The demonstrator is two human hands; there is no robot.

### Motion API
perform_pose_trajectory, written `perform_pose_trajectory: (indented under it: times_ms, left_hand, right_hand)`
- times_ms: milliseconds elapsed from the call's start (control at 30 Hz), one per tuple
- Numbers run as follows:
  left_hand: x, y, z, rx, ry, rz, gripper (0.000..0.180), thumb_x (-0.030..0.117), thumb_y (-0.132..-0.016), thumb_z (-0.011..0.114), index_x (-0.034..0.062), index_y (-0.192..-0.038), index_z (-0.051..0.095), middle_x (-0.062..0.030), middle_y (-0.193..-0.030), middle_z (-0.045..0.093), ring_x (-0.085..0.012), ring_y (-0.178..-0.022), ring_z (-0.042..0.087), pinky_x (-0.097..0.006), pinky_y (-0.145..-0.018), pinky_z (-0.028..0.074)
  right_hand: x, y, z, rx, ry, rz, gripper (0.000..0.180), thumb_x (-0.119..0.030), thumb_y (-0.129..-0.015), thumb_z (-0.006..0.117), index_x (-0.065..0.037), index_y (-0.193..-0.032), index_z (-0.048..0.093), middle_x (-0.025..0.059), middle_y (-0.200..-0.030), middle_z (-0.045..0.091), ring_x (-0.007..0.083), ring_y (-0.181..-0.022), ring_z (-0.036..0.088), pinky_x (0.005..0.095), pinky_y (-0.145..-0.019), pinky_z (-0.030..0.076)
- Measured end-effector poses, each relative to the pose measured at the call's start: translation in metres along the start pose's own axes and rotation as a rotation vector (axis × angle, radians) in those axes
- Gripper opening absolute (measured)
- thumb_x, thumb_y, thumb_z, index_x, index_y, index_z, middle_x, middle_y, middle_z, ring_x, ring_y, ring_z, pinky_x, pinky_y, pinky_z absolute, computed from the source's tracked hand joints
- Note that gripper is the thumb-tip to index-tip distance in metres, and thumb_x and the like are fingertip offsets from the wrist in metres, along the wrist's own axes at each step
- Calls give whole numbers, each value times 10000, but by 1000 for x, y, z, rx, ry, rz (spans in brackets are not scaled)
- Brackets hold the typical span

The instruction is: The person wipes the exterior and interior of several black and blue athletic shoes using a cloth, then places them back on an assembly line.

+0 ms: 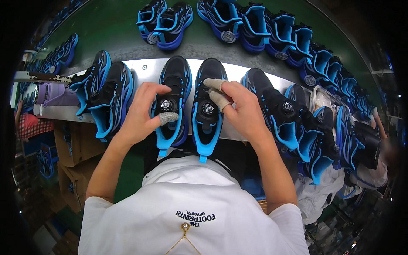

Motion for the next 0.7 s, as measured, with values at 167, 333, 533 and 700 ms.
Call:
perform_pose_trajectory:
  times_ms: [167,333,533,700]
  left_hand:
    - [-30,-1,19,-371,317,-277,522,101,-814,718,71,-1317,578,-69,-1118,621,-200,-1069,546,-320,-926,433]
    - [-5,-4,9,-240,132,61,479,167,-793,763,49,-1225,593,-107,-1225,558,-256,-1048,525,-352,-941,428]
    - [-27,-1,13,-153,153,-64,323,161,-764,764,56,-1042,639,-88,-1183,607,-270,-1158,523,-369,-1021,402]
    - [-26,-16,23,-479,326,135,274,175,-778,732,70,-1024,671,-46,-1107,658,-258,-1147,531,-388,-1074,337]
  right_hand:
    - [-4,-2,6,-33,-24,-25,273,-77,-916,655,-66,-1187,693,116,-940,676,193,-804,631,298,-764,502]
    - [0,-6,10,-45,-37,4,266,-76,-920,648,-72,-1181,696,118,-965,681,201,-818,637,299,-771,504]
    - [-3,-6,18,-118,-6,3,269,-72,-914,646,-67,-1178,693,123,-949,664,228,-813,628,307,-754,497]
    - [-3,-10,21,-94,-21,-33,276,-70,-905,650,-67,-1178,689,125,-901,638,240,-779,606,314,-725,486]
Point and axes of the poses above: each hand's wrist, its own y-axis away from the middle knuckle, its own z-axis out of the palm, x = y × z, the point moved 9 cm from there along -y, towards the middle knuckle
